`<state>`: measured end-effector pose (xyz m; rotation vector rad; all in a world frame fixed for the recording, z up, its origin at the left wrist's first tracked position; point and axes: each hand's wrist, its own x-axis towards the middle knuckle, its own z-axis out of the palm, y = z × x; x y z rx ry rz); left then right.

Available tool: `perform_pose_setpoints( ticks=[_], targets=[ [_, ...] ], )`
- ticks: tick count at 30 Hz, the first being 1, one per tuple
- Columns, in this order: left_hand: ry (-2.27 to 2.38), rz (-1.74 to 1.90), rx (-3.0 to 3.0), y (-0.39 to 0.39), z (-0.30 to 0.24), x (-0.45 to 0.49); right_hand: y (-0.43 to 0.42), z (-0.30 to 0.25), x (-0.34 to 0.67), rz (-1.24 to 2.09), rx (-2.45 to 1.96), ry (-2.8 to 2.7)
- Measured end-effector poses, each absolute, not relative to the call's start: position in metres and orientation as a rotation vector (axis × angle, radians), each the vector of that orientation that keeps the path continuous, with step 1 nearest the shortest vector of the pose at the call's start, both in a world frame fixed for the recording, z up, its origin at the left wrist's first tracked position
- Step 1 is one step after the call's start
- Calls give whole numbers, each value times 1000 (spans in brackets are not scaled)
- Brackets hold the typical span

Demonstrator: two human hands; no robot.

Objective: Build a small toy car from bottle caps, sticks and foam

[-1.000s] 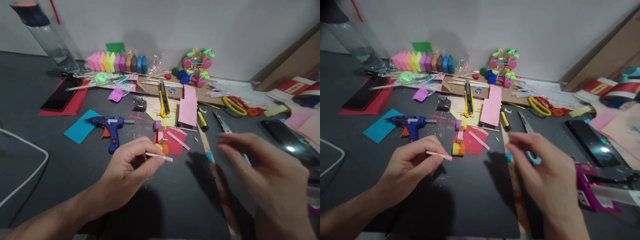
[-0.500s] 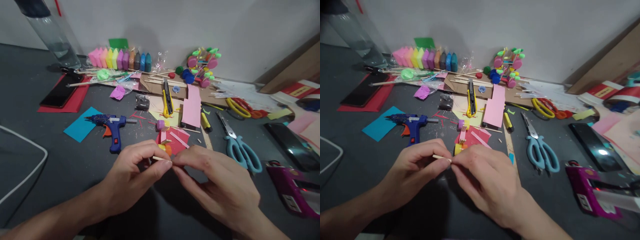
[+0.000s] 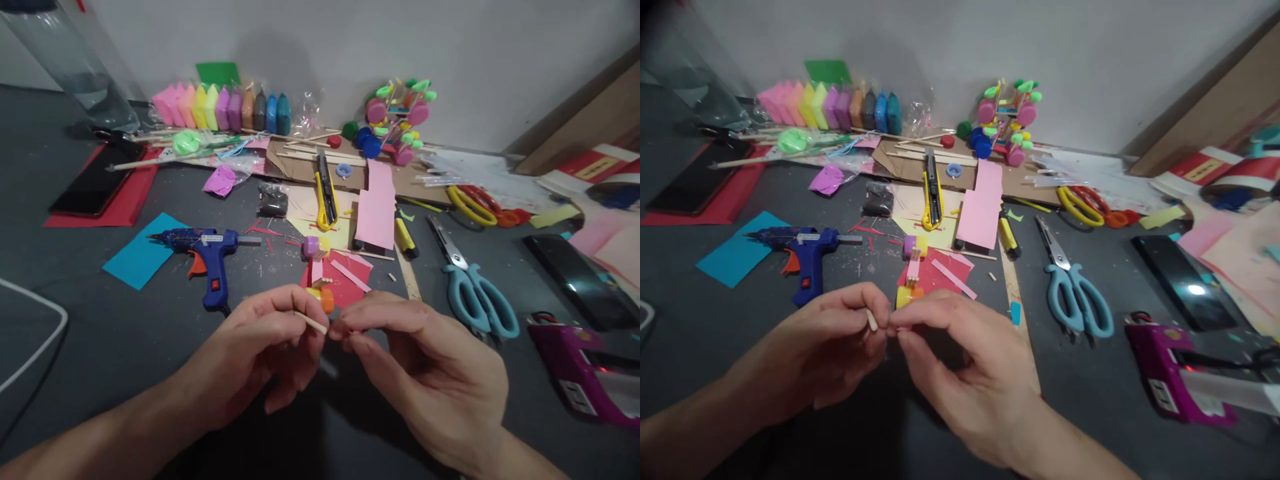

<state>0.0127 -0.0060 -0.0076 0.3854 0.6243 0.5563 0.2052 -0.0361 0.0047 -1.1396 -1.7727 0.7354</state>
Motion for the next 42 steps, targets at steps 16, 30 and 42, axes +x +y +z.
perform_pose_setpoints(
  ticks=[16,30,42],
  targets=[
    [444,429,367,-9,-12,17,-36,-6,192,752,-930,-1721],
    [532,543,373,-10,-10,16,-35,-7,197,872,-948,-1618],
    [555,582,382,-10,-13,16,-35,-9,203,839,-978,-1673]
  ],
)
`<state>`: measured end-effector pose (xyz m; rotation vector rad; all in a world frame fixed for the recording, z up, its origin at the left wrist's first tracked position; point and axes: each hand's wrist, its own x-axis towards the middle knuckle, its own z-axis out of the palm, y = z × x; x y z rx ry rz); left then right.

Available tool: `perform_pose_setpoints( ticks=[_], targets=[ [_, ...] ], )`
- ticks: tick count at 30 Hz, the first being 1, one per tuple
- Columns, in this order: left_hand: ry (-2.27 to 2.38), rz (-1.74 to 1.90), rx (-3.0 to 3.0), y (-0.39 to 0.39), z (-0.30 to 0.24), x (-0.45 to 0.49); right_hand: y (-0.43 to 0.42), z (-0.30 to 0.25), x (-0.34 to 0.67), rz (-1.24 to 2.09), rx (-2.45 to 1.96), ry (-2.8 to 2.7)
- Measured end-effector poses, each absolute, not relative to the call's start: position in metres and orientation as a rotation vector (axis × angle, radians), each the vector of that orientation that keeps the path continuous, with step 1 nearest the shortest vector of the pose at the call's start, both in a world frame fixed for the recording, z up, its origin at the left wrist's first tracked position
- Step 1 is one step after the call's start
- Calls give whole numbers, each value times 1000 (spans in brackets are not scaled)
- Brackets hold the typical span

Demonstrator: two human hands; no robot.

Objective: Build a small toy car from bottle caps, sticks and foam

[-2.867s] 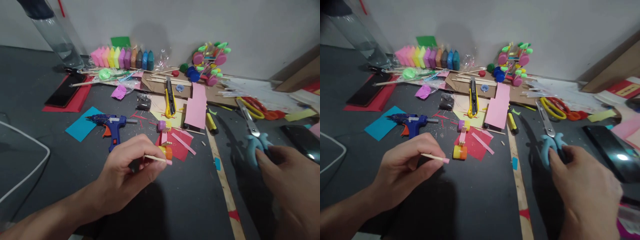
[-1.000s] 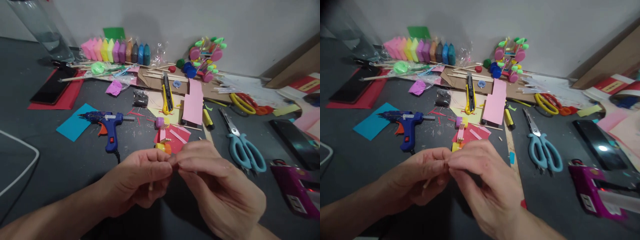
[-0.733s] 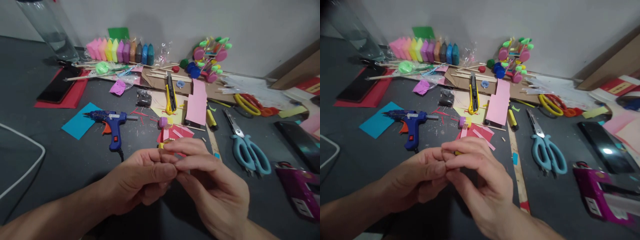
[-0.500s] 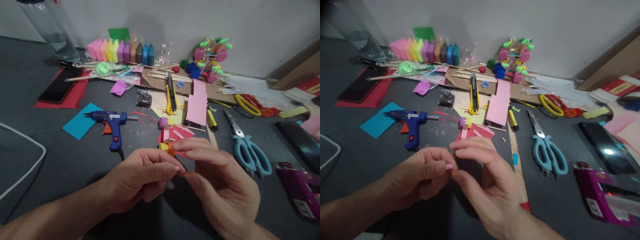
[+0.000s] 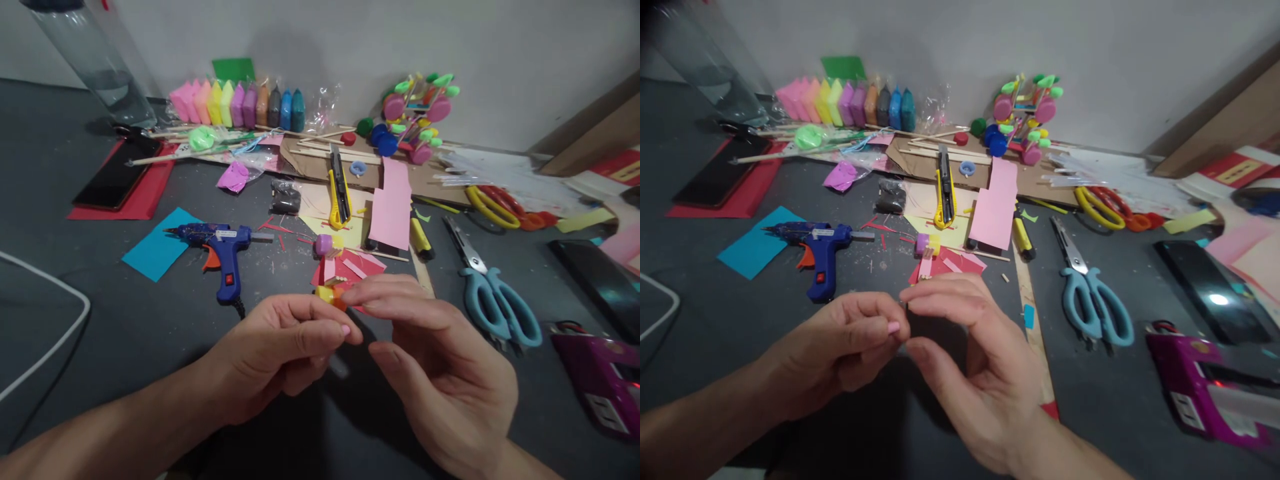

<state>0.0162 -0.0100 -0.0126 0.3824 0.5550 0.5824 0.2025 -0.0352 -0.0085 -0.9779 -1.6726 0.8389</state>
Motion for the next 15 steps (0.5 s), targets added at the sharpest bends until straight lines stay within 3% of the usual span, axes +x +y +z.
perform_pose_setpoints(
  ticks=[15],
  targets=[
    [620,520,472,-10,-13,18,-32,-12,195,571,-1029,-1873]
  ],
)
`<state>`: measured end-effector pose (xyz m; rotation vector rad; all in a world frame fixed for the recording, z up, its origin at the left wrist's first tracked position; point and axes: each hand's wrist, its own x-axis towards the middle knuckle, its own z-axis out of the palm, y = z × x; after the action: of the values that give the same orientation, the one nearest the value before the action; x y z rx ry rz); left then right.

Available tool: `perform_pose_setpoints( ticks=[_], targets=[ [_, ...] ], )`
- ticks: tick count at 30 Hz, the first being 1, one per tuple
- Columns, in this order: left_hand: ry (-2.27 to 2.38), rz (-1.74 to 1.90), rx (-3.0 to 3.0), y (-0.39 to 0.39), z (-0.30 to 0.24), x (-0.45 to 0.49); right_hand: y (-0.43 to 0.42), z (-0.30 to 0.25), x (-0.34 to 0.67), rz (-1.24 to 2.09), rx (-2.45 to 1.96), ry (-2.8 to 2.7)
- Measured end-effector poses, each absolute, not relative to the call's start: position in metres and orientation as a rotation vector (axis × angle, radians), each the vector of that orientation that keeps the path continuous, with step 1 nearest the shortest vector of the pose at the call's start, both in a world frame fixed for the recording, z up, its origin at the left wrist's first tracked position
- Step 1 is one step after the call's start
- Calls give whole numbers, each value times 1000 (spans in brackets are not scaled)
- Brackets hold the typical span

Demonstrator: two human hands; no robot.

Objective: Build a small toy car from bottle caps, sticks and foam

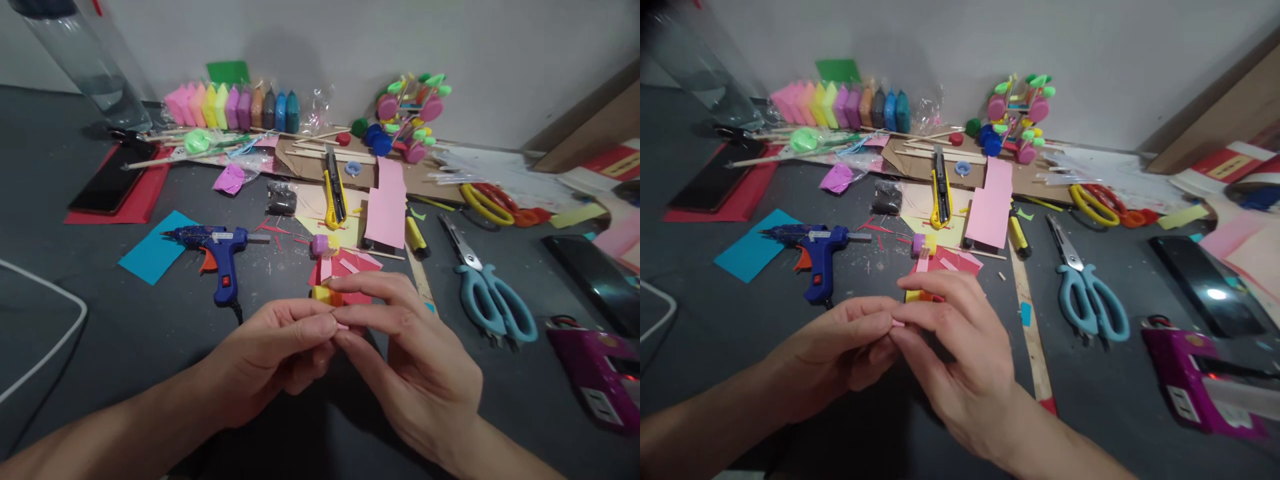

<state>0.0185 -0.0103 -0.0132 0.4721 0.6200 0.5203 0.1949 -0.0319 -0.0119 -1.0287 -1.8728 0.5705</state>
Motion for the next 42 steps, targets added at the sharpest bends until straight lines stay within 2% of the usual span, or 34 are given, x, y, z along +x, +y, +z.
perform_pose_setpoints(
  ticks=[5,10,12,19,26,29,34,39,42],
  targets=[
    [624,564,438,-9,-13,18,-27,-9,203,461,-1096,-1883],
    [677,723,265,-5,-11,17,-7,-16,223,82,-1335,-2083],
    [652,768,203,-3,-10,17,-1,-21,230,25,-1435,-2198],
    [556,831,115,1,-11,17,2,-27,236,100,-1569,-2353],
    [570,870,106,1,-7,18,3,-10,246,150,-1623,-2113],
    [592,919,63,0,-2,20,-4,0,235,209,-1466,-1979],
    [503,946,54,-6,-1,25,-28,-1,197,405,-1037,-2187],
    [469,899,198,-12,-11,26,-39,-15,174,313,-1216,-2223],
    [507,911,377,-14,-13,24,-36,-13,177,369,-1159,-2225]
  ],
)
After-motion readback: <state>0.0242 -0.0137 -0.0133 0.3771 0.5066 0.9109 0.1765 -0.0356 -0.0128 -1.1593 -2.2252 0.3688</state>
